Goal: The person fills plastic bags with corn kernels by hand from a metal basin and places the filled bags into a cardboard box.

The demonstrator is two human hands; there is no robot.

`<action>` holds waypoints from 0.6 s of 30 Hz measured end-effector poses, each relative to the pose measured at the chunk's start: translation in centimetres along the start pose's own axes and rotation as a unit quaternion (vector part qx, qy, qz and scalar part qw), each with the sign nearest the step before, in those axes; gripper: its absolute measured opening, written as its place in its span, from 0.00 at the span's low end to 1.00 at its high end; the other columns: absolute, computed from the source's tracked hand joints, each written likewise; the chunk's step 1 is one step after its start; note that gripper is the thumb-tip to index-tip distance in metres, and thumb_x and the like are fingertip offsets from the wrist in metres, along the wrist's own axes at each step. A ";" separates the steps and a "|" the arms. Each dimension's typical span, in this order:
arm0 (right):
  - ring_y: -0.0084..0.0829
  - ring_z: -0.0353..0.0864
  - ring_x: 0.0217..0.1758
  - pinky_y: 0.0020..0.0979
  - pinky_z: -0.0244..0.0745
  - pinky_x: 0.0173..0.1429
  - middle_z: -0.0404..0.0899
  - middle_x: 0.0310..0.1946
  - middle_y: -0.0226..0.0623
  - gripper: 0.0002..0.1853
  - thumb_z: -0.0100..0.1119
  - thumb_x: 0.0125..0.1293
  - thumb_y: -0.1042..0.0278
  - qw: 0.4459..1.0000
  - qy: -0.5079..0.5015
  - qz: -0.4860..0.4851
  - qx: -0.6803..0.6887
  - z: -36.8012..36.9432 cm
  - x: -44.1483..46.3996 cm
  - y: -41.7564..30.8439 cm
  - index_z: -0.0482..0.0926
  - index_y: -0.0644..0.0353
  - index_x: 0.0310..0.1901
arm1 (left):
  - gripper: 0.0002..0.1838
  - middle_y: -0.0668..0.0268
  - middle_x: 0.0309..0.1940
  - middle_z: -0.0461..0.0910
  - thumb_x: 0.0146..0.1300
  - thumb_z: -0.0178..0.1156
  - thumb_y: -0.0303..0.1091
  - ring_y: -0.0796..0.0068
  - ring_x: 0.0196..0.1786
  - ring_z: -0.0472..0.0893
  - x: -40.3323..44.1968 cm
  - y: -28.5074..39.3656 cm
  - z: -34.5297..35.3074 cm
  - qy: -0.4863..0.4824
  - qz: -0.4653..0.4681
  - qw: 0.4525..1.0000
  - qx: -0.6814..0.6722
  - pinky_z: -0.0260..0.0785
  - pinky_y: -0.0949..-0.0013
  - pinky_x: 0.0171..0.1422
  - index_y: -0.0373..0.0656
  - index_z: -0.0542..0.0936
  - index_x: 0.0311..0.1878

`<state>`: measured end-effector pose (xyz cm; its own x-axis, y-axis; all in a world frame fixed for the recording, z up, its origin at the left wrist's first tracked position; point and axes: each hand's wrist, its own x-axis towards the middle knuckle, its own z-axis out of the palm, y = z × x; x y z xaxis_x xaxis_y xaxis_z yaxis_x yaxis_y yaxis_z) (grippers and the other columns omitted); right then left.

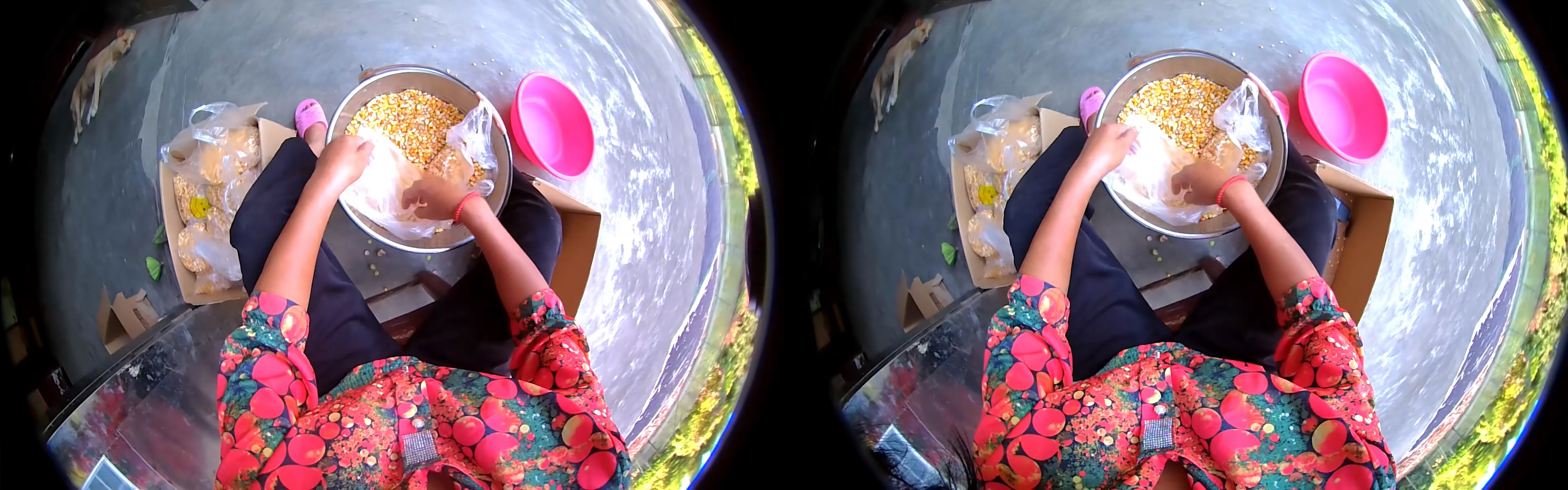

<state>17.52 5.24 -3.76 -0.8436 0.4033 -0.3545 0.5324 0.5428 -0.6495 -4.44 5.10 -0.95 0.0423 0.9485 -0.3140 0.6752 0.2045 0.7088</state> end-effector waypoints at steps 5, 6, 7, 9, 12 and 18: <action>0.29 0.76 0.26 0.28 0.72 0.34 0.78 0.25 0.36 0.08 0.50 0.58 0.68 0.913 0.159 0.111 0.358 -4.7 1.1 -1.1 0.77 0.58 0.35 | 0.18 0.53 0.26 0.79 0.58 0.48 0.41 0.63 0.31 0.79 -1.6 2.8 0.8 -0.327 -0.027 0.944 -0.031 0.69 0.64 0.39 0.35 0.78 0.32; 0.32 0.77 0.28 0.30 0.72 0.36 0.77 0.28 0.39 0.09 0.50 0.58 0.67 0.936 0.192 0.121 0.268 -5.3 2.0 -0.2 0.76 0.59 0.37 | 0.18 0.53 0.26 0.79 0.58 0.48 0.41 0.63 0.31 0.79 -1.5 2.9 1.0 -0.325 -0.028 0.945 -0.033 0.69 0.64 0.39 0.35 0.78 0.32; 0.36 0.77 0.31 0.32 0.72 0.38 0.76 0.31 0.43 0.10 0.49 0.58 0.67 0.950 0.225 0.129 0.176 -6.0 2.7 0.6 0.76 0.59 0.39 | 0.17 0.55 0.29 0.79 0.59 0.49 0.41 0.68 0.31 0.78 -1.4 3.0 1.1 -0.323 -0.023 0.946 0.006 0.69 0.67 0.38 0.35 0.78 0.36; 0.40 0.76 0.35 0.35 0.72 0.40 0.73 0.35 0.46 0.12 0.49 0.58 0.68 0.950 0.272 0.124 0.088 -5.8 4.6 3.7 0.73 0.59 0.43 | 0.17 0.56 0.32 0.79 0.60 0.50 0.40 0.73 0.30 0.78 -0.9 2.3 1.5 -0.316 -0.020 0.947 0.045 0.70 0.70 0.36 0.34 0.77 0.41; 0.48 0.73 0.42 0.39 0.70 0.45 0.68 0.42 0.50 0.18 0.48 0.57 0.68 0.929 0.346 0.122 -0.050 -4.9 6.2 4.4 0.67 0.58 0.50 | 0.19 0.60 0.43 0.74 0.57 0.50 0.26 0.74 0.36 0.77 0.8 0.1 2.8 -0.045 0.027 0.971 -0.234 0.70 0.76 0.36 0.39 0.69 0.53; 0.50 0.73 0.40 0.42 0.71 0.44 0.70 0.39 0.45 0.12 0.47 0.58 0.67 0.932 0.264 0.208 -0.133 -1.1 6.4 2.8 0.67 0.55 0.44 | 0.18 0.65 0.34 0.75 0.51 0.44 0.18 0.86 0.24 0.69 0.1 2.3 -0.6 -0.065 -0.008 0.960 -0.271 0.63 0.78 0.28 0.43 0.76 0.43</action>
<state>13.67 10.18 -7.15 -0.4461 0.8879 -0.1125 0.8637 0.3942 -0.3141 -3.35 5.86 1.02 0.1500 0.9135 -0.3783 0.1954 0.3477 0.9170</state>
